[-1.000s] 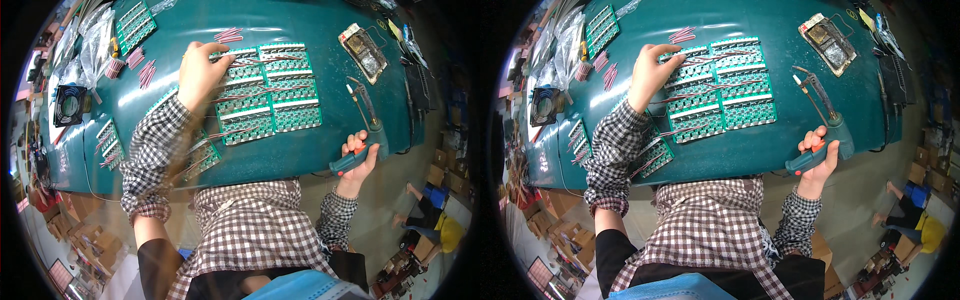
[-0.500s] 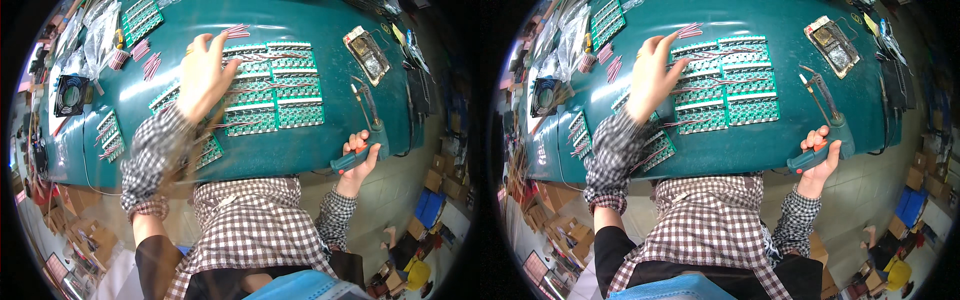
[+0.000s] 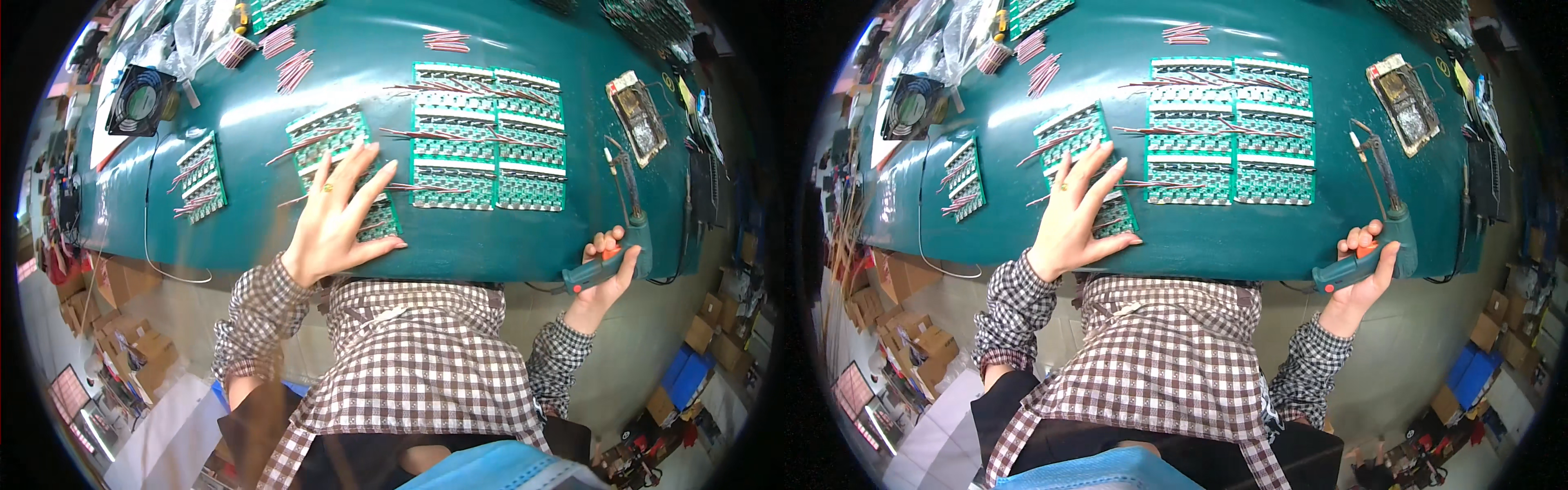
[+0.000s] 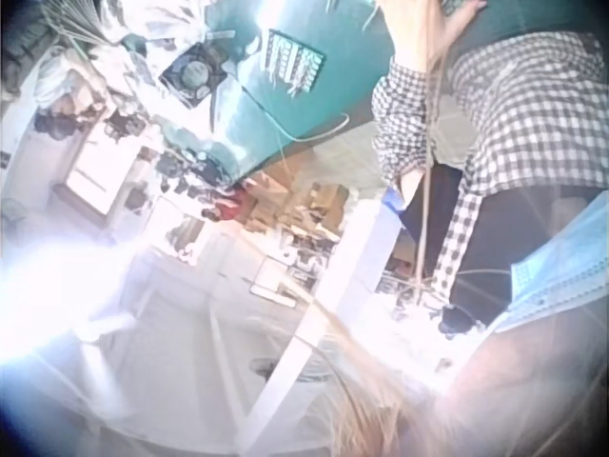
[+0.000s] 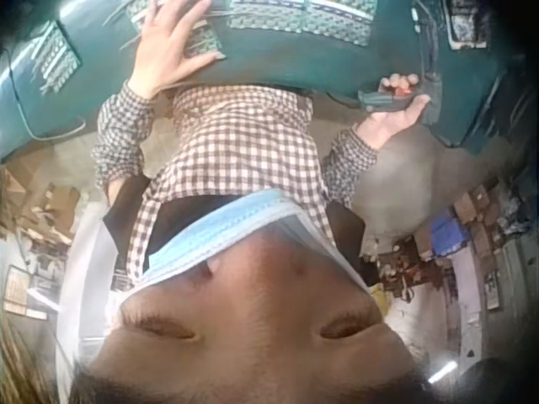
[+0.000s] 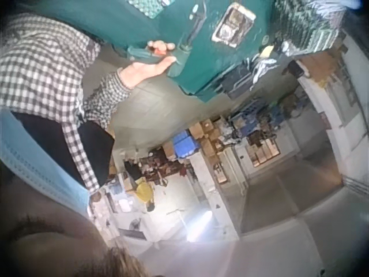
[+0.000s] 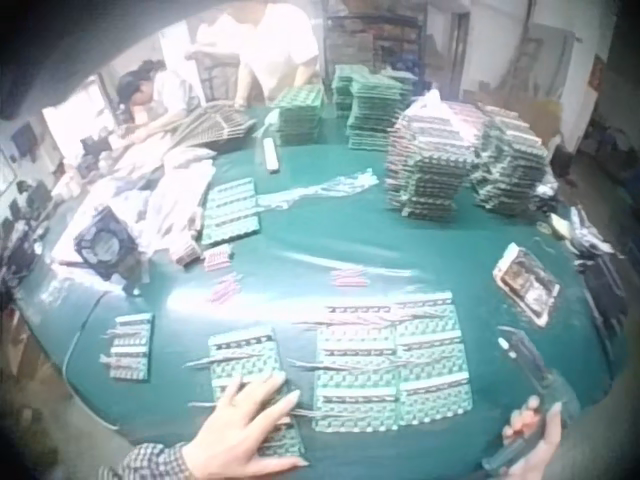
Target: The person uses a soldering iron to attach red wires to green circuit boards arranged on a workbench. They repeatedly pick up wires, position them on the board, and apply heat to secure the connections. The person occasionally adjusts the boards and handles the soldering iron with both hands.
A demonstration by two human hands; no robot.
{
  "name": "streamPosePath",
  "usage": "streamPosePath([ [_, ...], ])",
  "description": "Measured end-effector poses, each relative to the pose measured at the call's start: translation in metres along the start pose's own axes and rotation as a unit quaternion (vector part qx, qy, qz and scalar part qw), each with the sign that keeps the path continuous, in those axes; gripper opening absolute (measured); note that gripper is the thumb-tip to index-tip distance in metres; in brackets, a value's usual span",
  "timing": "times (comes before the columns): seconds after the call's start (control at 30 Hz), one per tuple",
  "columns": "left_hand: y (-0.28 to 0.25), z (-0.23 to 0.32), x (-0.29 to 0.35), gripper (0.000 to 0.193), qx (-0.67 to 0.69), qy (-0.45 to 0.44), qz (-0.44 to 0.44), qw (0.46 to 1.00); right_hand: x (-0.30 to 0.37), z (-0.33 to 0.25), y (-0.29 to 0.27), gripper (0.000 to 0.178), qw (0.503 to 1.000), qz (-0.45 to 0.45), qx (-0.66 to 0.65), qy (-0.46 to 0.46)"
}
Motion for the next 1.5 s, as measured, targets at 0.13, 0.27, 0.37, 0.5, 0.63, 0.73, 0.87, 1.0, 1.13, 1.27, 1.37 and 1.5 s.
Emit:
streamPosePath([
  [0.13,0.003,-0.005,-0.014,0.087,0.030,0.028,-0.014,0.999,-0.002,-0.001,-0.003,0.039,1.000,-0.004,-0.003,-0.006],
  [0.27,0.004,-0.013,-0.026,0.087,0.043,0.056,-0.026,0.997,-0.001,-0.001,0.000,0.038,1.000,0.007,0.001,-0.011],
  [0.37,0.003,-0.017,-0.033,0.090,0.059,0.061,-0.036,0.996,-0.001,0.000,0.000,0.038,1.000,0.010,0.001,-0.005],
  [0.5,0.002,-0.018,-0.040,0.092,0.079,0.053,-0.023,0.995,0.000,-0.001,-0.002,0.038,1.000,0.004,-0.005,-0.006],
  [0.63,0.004,-0.016,-0.044,0.094,0.095,0.043,-0.007,0.994,-0.001,-0.001,-0.001,0.039,1.000,-0.004,-0.010,-0.001],
  [0.73,0.003,-0.016,-0.047,0.095,0.107,0.039,-0.011,0.993,-0.001,-0.001,0.000,0.039,1.000,-0.007,-0.003,0.000],
  [0.87,-0.003,-0.019,-0.048,0.085,0.090,0.046,-0.030,0.994,0.001,-0.002,0.001,0.039,1.000,-0.005,-0.003,-0.001],
  [1.0,-0.003,-0.019,-0.050,0.056,0.079,0.075,0.003,0.994,0.001,-0.001,0.003,0.038,1.000,-0.012,-0.020,0.001],
  [1.13,-0.010,-0.014,-0.059,0.029,0.057,0.106,-0.020,0.993,0.004,-0.001,0.005,0.037,1.000,-0.014,-0.020,-0.003],
  [1.27,-0.003,-0.014,-0.073,0.022,0.084,0.112,-0.084,0.987,0.002,-0.003,0.001,0.040,1.000,-0.002,0.001,-0.005],
  [1.37,-0.001,-0.010,-0.080,0.020,0.066,0.145,-0.097,0.982,0.001,-0.002,0.001,0.041,1.000,-0.007,-0.001,0.002],
  [1.5,-0.003,0.003,-0.078,0.017,-0.023,0.178,-0.090,0.980,0.002,-0.003,0.000,0.041,1.000,-0.009,-0.004,-0.002],
])
Point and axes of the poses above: each hand's wrist, its own x-axis away from the middle knuckle, its own y-axis out of the palm, z = x × y, the point moved 1 cm from there along -x, towards the middle knuckle, and after that the axes turned 14 degrees about z, right-handed, at the moved point
